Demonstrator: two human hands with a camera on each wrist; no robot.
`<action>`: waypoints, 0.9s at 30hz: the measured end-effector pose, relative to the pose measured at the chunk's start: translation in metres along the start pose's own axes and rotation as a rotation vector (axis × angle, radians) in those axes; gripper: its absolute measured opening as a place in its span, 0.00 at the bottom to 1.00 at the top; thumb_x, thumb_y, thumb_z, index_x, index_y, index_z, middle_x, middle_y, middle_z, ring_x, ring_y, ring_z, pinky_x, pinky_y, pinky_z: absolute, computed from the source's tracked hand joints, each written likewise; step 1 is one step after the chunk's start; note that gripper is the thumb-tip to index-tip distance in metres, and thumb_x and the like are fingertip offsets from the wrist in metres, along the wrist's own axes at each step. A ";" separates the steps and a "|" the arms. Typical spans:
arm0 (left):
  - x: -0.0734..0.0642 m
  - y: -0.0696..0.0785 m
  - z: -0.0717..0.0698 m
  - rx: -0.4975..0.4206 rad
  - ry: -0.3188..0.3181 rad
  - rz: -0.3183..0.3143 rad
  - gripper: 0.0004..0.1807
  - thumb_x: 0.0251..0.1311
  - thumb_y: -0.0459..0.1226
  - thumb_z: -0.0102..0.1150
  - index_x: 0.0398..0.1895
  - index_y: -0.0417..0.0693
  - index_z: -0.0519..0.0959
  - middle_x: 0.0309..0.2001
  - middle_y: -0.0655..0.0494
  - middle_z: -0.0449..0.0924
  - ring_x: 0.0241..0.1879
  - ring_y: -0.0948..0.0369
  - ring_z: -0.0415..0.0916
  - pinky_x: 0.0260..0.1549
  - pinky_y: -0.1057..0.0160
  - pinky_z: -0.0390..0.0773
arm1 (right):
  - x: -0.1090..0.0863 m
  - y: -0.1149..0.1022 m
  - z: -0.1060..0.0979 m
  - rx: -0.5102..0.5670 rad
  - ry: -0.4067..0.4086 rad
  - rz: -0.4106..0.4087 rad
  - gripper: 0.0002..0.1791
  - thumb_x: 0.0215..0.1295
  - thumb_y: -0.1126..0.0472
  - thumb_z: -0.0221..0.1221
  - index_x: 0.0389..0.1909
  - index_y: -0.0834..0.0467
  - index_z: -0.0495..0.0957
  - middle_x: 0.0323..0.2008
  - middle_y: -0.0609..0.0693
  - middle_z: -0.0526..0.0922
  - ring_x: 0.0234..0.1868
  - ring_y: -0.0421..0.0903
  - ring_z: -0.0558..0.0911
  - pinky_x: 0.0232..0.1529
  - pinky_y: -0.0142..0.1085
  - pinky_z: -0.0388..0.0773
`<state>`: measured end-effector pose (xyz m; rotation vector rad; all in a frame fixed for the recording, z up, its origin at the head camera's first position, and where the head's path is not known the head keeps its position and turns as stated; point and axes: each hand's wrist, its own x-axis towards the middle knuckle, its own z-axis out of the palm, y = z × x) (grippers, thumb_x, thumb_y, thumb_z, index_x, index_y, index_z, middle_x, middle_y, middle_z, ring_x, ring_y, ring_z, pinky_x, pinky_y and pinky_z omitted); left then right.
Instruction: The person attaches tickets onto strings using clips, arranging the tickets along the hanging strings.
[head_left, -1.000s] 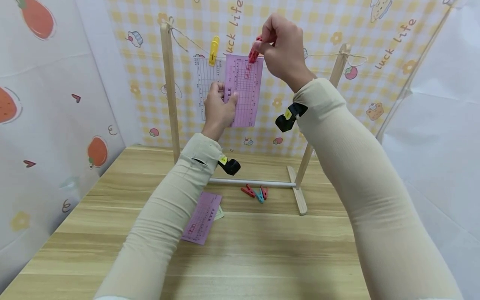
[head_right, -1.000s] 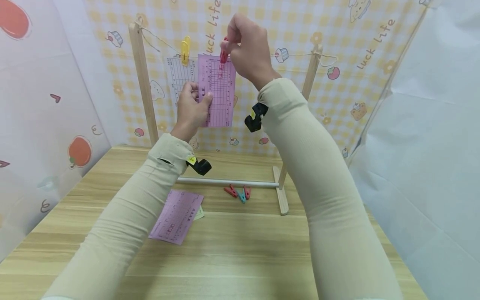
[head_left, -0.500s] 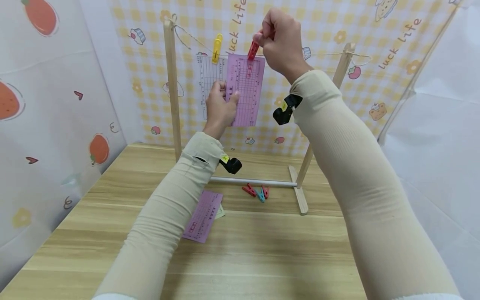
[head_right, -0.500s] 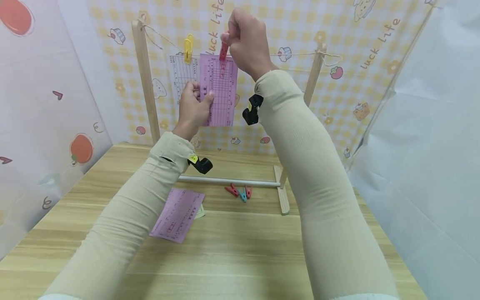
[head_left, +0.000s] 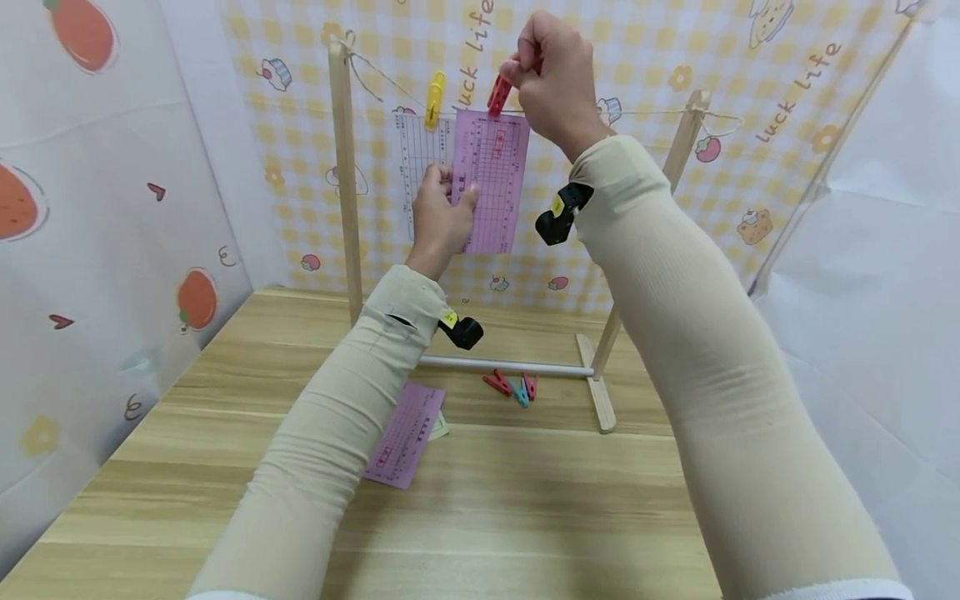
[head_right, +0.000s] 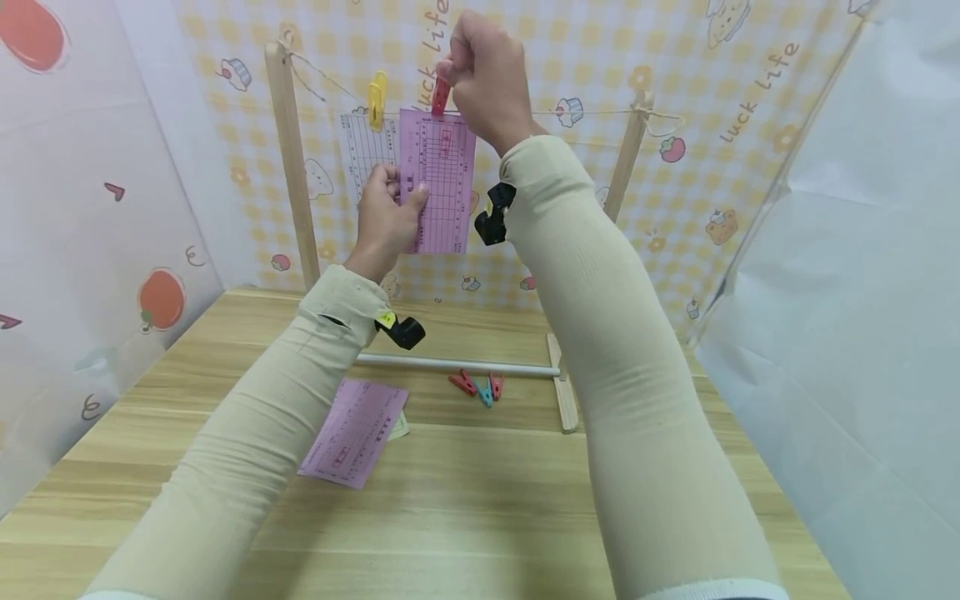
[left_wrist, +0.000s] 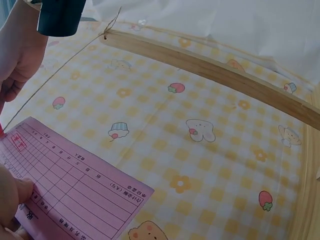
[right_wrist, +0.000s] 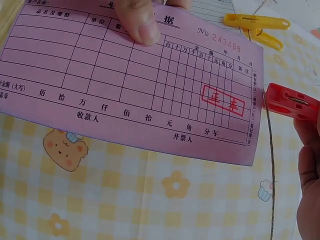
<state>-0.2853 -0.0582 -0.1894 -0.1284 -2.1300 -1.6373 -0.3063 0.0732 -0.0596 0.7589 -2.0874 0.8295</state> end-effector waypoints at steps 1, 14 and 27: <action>0.000 0.000 0.000 0.000 -0.001 0.003 0.15 0.69 0.40 0.55 0.54 0.45 0.67 0.55 0.51 0.79 0.48 0.60 0.77 0.44 0.65 0.78 | 0.000 0.000 0.000 0.000 -0.009 0.007 0.19 0.68 0.67 0.57 0.21 0.52 0.59 0.24 0.45 0.66 0.36 0.36 0.74 0.36 0.27 0.65; -0.003 -0.002 0.000 -0.009 0.004 -0.013 0.16 0.69 0.40 0.55 0.55 0.46 0.67 0.55 0.51 0.78 0.48 0.60 0.77 0.44 0.65 0.78 | -0.001 0.004 0.008 0.010 -0.107 0.108 0.16 0.69 0.66 0.56 0.23 0.55 0.62 0.30 0.44 0.70 0.36 0.39 0.73 0.36 0.29 0.68; -0.004 -0.004 -0.001 -0.066 0.003 -0.021 0.15 0.68 0.39 0.56 0.53 0.46 0.68 0.54 0.51 0.79 0.46 0.60 0.78 0.43 0.64 0.79 | -0.003 0.003 0.010 0.025 -0.130 0.109 0.16 0.68 0.66 0.57 0.23 0.56 0.62 0.31 0.46 0.72 0.35 0.39 0.74 0.35 0.29 0.67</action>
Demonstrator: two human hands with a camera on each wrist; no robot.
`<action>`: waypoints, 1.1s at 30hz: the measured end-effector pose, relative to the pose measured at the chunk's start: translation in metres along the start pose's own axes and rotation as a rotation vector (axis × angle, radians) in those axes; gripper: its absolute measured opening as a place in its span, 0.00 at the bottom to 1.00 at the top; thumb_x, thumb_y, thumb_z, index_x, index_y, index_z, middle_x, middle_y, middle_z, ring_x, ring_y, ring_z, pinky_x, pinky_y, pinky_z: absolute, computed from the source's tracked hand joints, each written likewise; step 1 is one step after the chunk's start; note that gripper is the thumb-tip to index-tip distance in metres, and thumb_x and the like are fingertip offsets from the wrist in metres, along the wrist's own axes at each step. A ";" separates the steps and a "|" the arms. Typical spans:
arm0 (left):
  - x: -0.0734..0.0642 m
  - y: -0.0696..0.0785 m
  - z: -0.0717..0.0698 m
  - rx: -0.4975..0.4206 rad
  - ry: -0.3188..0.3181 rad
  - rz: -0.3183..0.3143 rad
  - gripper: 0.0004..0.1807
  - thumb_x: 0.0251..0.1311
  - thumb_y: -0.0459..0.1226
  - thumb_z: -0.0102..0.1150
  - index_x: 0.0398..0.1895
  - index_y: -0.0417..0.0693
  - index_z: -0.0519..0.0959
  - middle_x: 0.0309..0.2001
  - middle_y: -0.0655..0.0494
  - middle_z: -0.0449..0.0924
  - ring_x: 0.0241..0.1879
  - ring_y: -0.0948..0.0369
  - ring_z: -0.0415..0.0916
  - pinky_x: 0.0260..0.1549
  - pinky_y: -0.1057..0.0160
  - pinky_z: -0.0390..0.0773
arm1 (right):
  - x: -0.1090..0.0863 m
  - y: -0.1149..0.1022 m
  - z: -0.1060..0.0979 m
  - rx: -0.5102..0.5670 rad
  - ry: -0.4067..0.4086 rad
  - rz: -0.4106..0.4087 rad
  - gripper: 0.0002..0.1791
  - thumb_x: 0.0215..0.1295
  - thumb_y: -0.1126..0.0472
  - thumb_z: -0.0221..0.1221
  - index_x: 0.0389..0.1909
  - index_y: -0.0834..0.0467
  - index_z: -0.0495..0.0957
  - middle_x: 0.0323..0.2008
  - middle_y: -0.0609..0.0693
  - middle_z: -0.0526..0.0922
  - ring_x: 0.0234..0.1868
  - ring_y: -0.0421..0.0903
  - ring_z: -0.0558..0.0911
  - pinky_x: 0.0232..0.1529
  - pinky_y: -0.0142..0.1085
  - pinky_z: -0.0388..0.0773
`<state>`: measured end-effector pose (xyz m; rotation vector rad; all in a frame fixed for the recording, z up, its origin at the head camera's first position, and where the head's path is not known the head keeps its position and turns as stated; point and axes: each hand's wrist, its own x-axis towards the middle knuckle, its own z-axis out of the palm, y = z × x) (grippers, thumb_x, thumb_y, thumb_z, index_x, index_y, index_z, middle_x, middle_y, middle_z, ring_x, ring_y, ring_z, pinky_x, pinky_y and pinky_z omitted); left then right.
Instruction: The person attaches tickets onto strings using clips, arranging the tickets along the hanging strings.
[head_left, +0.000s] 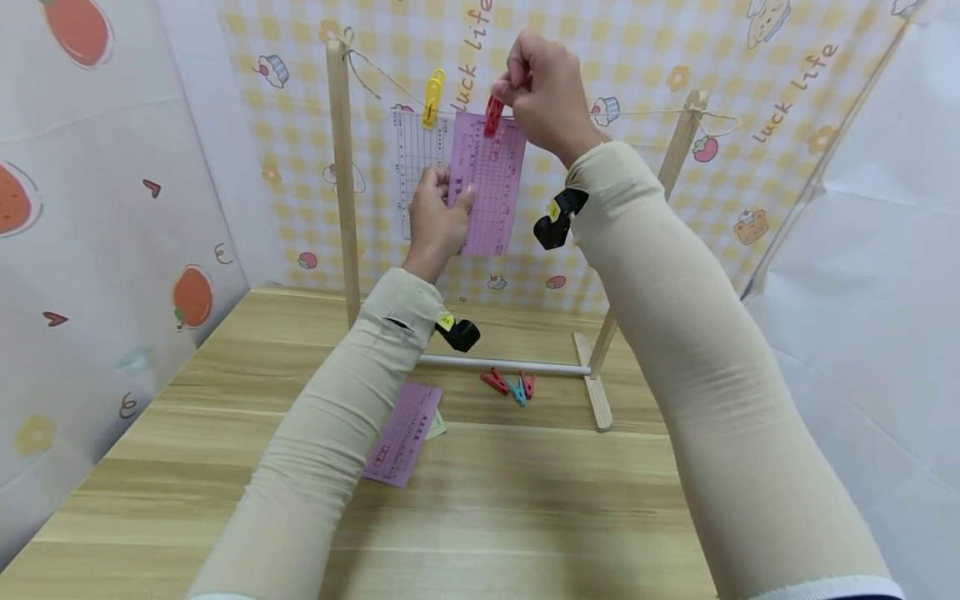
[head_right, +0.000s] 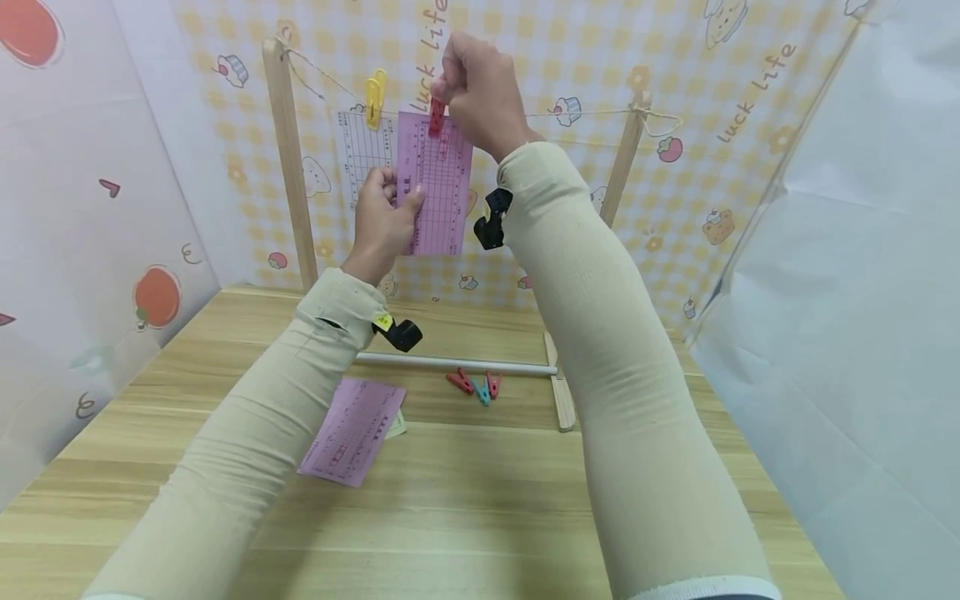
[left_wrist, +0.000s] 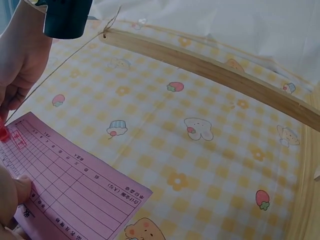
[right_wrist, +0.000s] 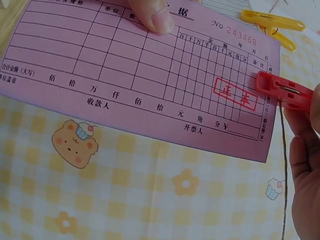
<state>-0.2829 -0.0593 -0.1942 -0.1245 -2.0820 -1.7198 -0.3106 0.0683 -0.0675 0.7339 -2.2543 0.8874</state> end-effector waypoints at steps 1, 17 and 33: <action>0.000 0.000 0.000 -0.001 0.001 0.000 0.15 0.68 0.39 0.56 0.53 0.46 0.68 0.54 0.51 0.79 0.46 0.60 0.78 0.43 0.64 0.79 | 0.000 0.000 0.000 -0.002 0.000 0.001 0.17 0.68 0.66 0.58 0.23 0.56 0.62 0.31 0.47 0.73 0.35 0.39 0.74 0.34 0.29 0.66; -0.003 -0.002 -0.003 -0.017 0.009 0.026 0.16 0.68 0.38 0.56 0.54 0.43 0.67 0.50 0.48 0.80 0.42 0.59 0.78 0.40 0.64 0.79 | -0.003 -0.002 0.001 0.031 -0.064 -0.013 0.14 0.68 0.69 0.56 0.25 0.58 0.62 0.36 0.50 0.76 0.42 0.39 0.79 0.38 0.29 0.73; 0.000 0.000 -0.007 -0.005 0.006 -0.019 0.18 0.67 0.39 0.56 0.56 0.45 0.67 0.56 0.49 0.77 0.47 0.60 0.77 0.44 0.64 0.78 | -0.006 -0.004 -0.002 -0.016 -0.204 0.034 0.21 0.66 0.61 0.60 0.55 0.58 0.64 0.45 0.50 0.76 0.46 0.42 0.78 0.49 0.29 0.75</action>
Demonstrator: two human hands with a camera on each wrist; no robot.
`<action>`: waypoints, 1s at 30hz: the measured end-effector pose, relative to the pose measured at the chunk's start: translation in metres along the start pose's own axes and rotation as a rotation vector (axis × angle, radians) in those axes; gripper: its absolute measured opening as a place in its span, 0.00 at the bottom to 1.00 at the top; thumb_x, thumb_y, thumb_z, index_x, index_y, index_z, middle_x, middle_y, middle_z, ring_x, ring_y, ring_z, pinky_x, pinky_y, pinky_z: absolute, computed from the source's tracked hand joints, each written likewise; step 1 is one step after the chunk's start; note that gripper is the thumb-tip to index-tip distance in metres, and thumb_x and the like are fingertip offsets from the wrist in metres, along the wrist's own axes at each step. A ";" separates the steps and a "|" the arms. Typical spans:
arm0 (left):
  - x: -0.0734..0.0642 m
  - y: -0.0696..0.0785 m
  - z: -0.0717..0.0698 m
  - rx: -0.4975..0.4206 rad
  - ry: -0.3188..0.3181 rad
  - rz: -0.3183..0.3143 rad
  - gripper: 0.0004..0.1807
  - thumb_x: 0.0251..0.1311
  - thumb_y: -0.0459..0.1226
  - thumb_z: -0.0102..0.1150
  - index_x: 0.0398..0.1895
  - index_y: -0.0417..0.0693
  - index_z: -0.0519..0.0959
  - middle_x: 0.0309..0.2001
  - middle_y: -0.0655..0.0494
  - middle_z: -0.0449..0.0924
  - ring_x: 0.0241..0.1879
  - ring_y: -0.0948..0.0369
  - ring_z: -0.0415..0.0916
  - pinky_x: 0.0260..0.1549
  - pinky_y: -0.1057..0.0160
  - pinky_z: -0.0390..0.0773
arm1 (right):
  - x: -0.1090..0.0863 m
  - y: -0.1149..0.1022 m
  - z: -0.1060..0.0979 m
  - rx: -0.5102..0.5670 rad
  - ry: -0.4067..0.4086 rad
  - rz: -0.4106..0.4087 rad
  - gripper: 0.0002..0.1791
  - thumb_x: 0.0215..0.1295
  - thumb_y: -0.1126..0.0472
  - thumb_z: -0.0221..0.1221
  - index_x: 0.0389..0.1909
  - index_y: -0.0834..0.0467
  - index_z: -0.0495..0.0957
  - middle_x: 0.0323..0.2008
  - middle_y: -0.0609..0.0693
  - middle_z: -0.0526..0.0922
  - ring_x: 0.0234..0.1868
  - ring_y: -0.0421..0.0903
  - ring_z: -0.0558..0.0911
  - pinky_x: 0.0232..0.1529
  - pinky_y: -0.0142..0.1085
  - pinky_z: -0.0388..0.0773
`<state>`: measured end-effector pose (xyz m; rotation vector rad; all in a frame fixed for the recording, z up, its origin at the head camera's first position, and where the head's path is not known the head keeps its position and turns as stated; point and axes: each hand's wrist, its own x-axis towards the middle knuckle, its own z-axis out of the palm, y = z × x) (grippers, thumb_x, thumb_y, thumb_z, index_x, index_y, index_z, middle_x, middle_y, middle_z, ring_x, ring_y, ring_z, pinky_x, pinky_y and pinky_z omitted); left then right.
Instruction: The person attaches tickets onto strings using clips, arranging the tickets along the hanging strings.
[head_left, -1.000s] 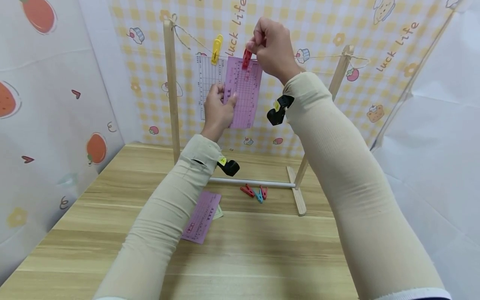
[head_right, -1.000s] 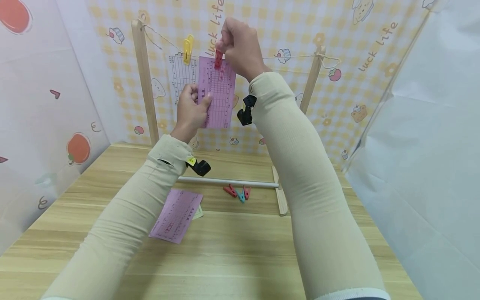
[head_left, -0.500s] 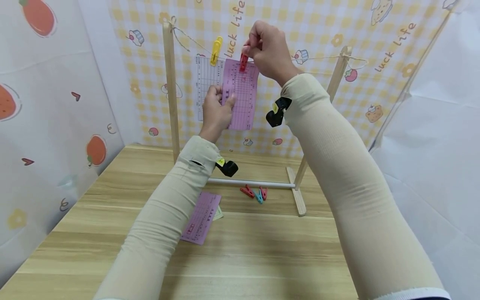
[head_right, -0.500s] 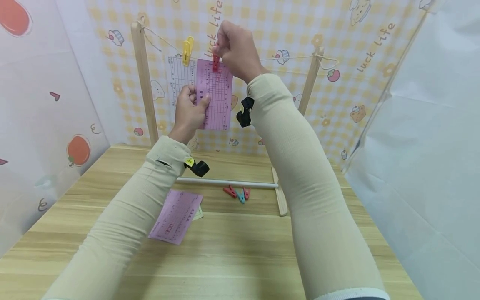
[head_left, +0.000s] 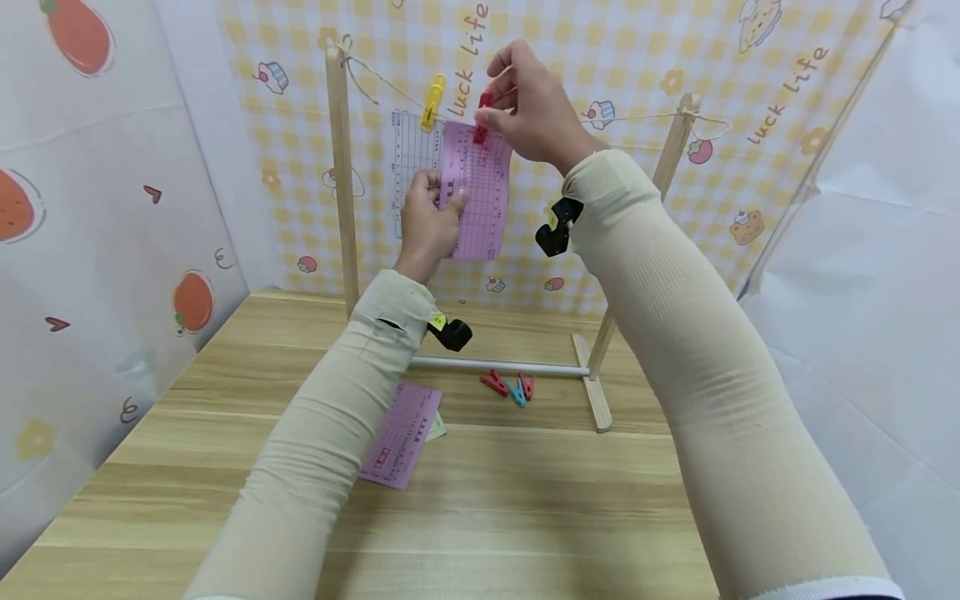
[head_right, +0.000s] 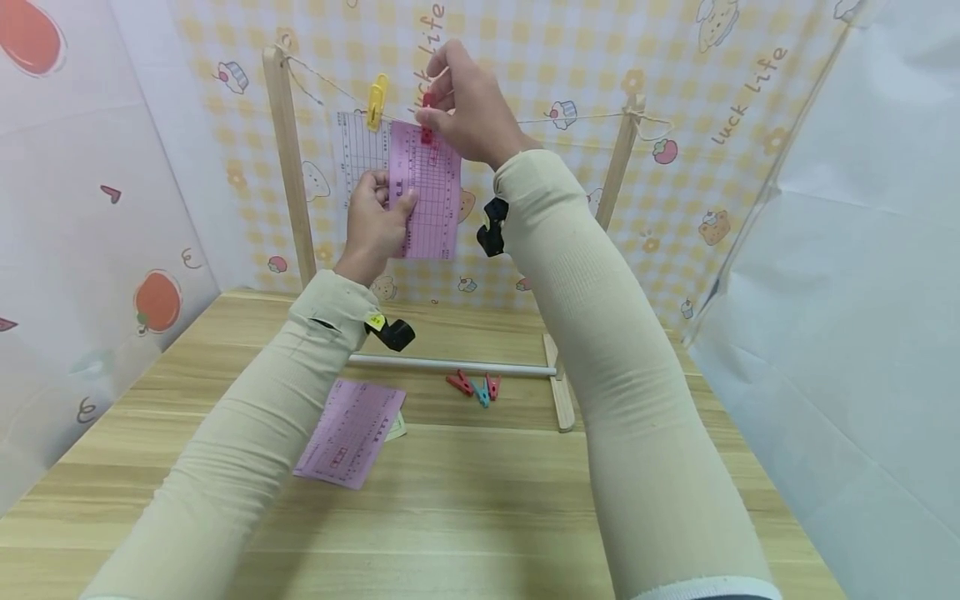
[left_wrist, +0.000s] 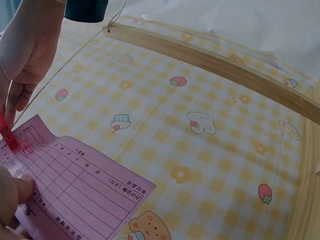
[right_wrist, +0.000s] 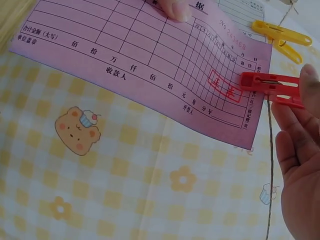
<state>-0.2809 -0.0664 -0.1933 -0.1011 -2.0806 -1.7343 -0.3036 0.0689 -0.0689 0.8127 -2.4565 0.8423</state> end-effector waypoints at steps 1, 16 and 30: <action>0.000 0.000 0.000 0.005 0.000 -0.004 0.18 0.67 0.39 0.56 0.57 0.45 0.67 0.56 0.49 0.77 0.48 0.60 0.76 0.45 0.64 0.77 | 0.000 -0.001 0.000 -0.007 -0.008 0.004 0.22 0.67 0.60 0.60 0.57 0.58 0.63 0.45 0.50 0.77 0.47 0.42 0.78 0.50 0.29 0.75; 0.003 -0.001 -0.003 0.073 -0.029 -0.032 0.19 0.68 0.40 0.55 0.59 0.46 0.66 0.56 0.50 0.76 0.48 0.61 0.75 0.46 0.65 0.76 | -0.006 -0.006 -0.002 -0.091 -0.038 -0.002 0.25 0.69 0.55 0.58 0.62 0.59 0.65 0.53 0.50 0.77 0.54 0.39 0.77 0.53 0.26 0.72; 0.005 -0.005 -0.003 0.083 -0.025 -0.020 0.19 0.68 0.40 0.55 0.59 0.46 0.66 0.53 0.50 0.79 0.46 0.60 0.76 0.44 0.64 0.76 | -0.016 -0.007 -0.013 -0.048 -0.027 0.035 0.29 0.69 0.52 0.57 0.65 0.56 0.62 0.60 0.50 0.74 0.59 0.40 0.74 0.56 0.28 0.70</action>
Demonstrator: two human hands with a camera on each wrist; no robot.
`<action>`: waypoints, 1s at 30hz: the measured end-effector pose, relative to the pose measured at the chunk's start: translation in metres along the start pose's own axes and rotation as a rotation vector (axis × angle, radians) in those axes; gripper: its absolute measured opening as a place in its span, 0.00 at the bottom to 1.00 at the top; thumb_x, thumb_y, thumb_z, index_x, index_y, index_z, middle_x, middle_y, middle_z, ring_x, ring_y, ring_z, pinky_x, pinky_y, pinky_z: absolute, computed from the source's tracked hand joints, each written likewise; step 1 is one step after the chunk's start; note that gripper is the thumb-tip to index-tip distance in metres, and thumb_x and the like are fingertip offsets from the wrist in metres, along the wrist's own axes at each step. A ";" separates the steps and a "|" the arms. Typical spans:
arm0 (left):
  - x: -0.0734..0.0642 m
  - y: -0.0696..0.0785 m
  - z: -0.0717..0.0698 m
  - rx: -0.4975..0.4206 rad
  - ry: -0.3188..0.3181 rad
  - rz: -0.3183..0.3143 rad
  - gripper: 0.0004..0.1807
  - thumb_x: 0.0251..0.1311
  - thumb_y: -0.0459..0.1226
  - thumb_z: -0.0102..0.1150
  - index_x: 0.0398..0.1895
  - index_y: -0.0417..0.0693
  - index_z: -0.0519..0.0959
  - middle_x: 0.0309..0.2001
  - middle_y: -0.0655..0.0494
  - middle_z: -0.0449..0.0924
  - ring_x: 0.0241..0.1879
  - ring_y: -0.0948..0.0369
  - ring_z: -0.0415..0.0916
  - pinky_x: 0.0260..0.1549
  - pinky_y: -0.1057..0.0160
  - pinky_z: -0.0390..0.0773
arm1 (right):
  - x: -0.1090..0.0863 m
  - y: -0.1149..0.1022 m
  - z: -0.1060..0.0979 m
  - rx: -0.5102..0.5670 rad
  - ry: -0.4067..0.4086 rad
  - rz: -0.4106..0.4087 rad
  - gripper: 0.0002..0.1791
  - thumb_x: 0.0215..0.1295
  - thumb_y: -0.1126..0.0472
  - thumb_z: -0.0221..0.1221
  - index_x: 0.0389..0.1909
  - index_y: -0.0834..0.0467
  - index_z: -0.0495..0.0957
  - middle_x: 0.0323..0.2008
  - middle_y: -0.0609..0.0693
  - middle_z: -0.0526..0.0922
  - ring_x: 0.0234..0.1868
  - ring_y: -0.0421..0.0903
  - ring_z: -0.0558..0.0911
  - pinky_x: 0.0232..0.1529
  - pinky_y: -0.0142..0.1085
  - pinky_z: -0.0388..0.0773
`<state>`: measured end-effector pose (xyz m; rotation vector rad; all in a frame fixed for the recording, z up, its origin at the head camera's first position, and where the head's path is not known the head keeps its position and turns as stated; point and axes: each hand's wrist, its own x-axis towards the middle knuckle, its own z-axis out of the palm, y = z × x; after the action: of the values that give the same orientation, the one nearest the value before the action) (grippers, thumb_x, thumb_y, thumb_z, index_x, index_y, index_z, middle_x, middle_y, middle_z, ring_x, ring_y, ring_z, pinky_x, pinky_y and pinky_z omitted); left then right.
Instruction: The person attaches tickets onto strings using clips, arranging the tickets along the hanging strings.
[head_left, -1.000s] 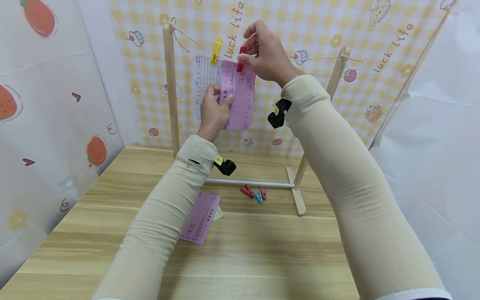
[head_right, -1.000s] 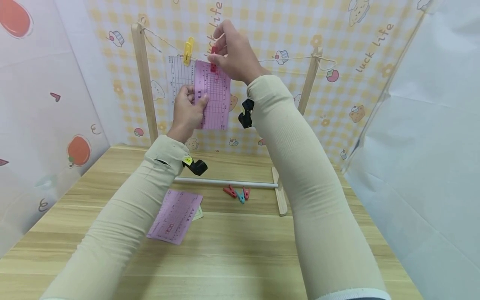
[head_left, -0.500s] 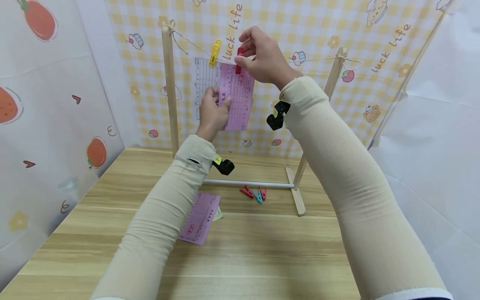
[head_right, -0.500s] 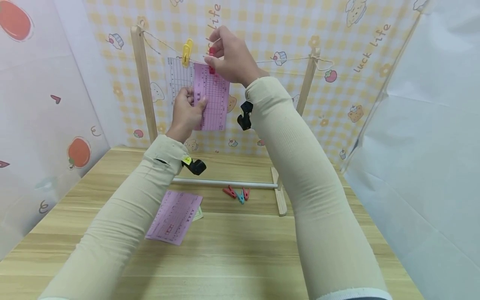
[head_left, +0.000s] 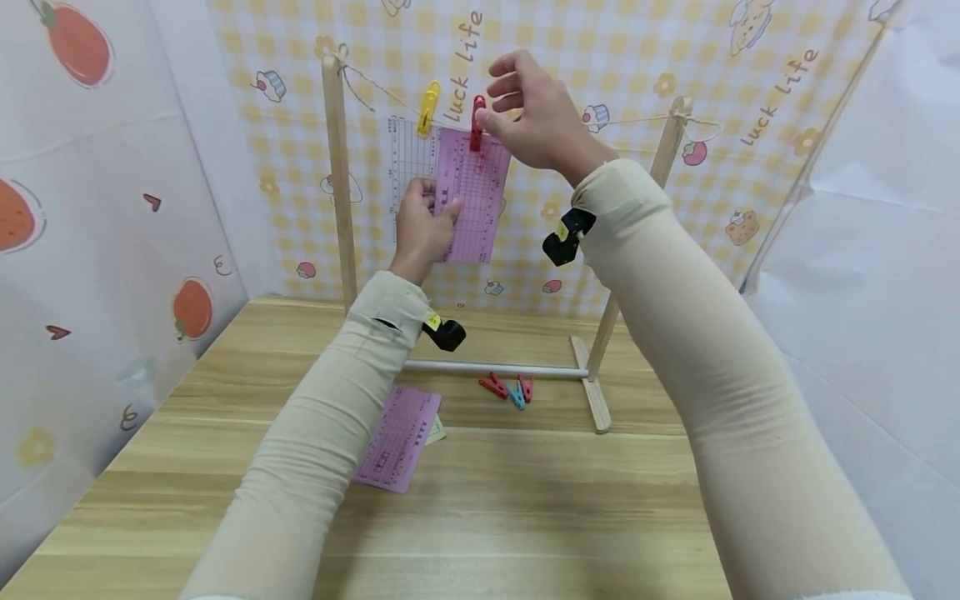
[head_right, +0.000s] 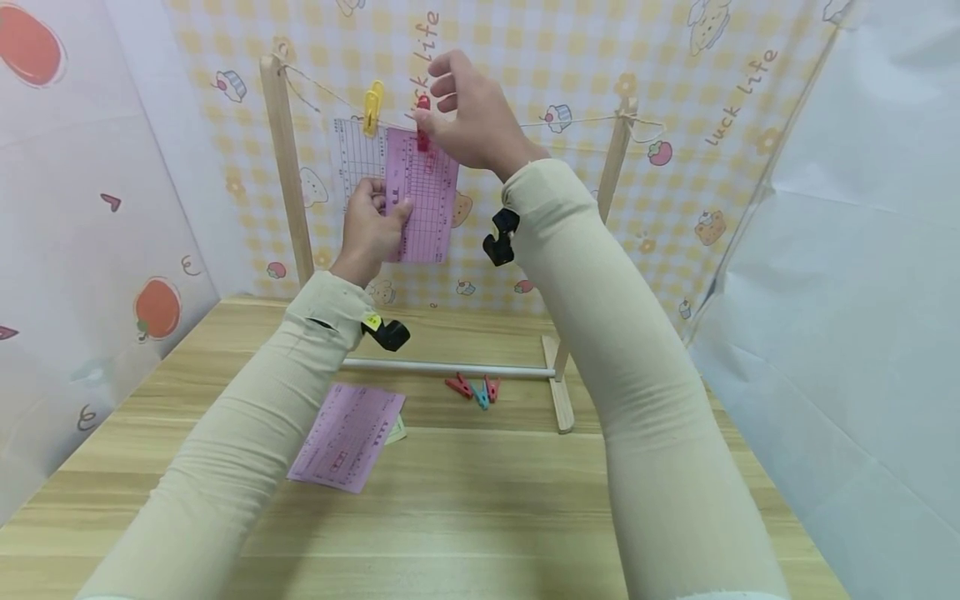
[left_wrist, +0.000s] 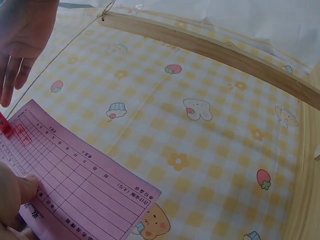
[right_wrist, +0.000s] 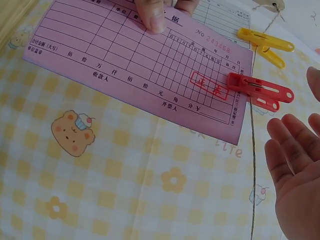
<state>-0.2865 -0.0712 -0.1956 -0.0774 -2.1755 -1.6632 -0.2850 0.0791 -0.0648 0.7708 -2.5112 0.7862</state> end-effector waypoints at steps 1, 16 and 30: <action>0.000 0.000 0.000 0.003 0.001 0.002 0.19 0.68 0.40 0.56 0.59 0.46 0.66 0.53 0.50 0.79 0.46 0.60 0.76 0.44 0.64 0.76 | -0.001 0.000 -0.001 0.002 0.002 -0.002 0.29 0.69 0.51 0.57 0.65 0.56 0.62 0.61 0.50 0.74 0.59 0.40 0.74 0.56 0.28 0.71; -0.002 0.001 -0.009 0.067 -0.004 0.034 0.19 0.69 0.40 0.55 0.58 0.46 0.66 0.49 0.51 0.77 0.44 0.59 0.73 0.42 0.64 0.74 | -0.027 0.020 -0.007 0.194 0.053 -0.057 0.23 0.70 0.55 0.53 0.62 0.60 0.64 0.59 0.54 0.74 0.55 0.46 0.76 0.55 0.33 0.71; -0.003 0.002 -0.020 0.028 -0.041 0.033 0.15 0.70 0.39 0.53 0.55 0.46 0.69 0.48 0.51 0.78 0.46 0.60 0.74 0.46 0.64 0.75 | -0.048 0.040 -0.003 0.413 0.072 -0.039 0.18 0.71 0.61 0.50 0.59 0.63 0.65 0.57 0.58 0.74 0.55 0.49 0.75 0.56 0.36 0.71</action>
<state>-0.2774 -0.0893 -0.1909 -0.1405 -2.2149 -1.6263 -0.2715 0.1274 -0.1031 0.8990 -2.2887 1.3175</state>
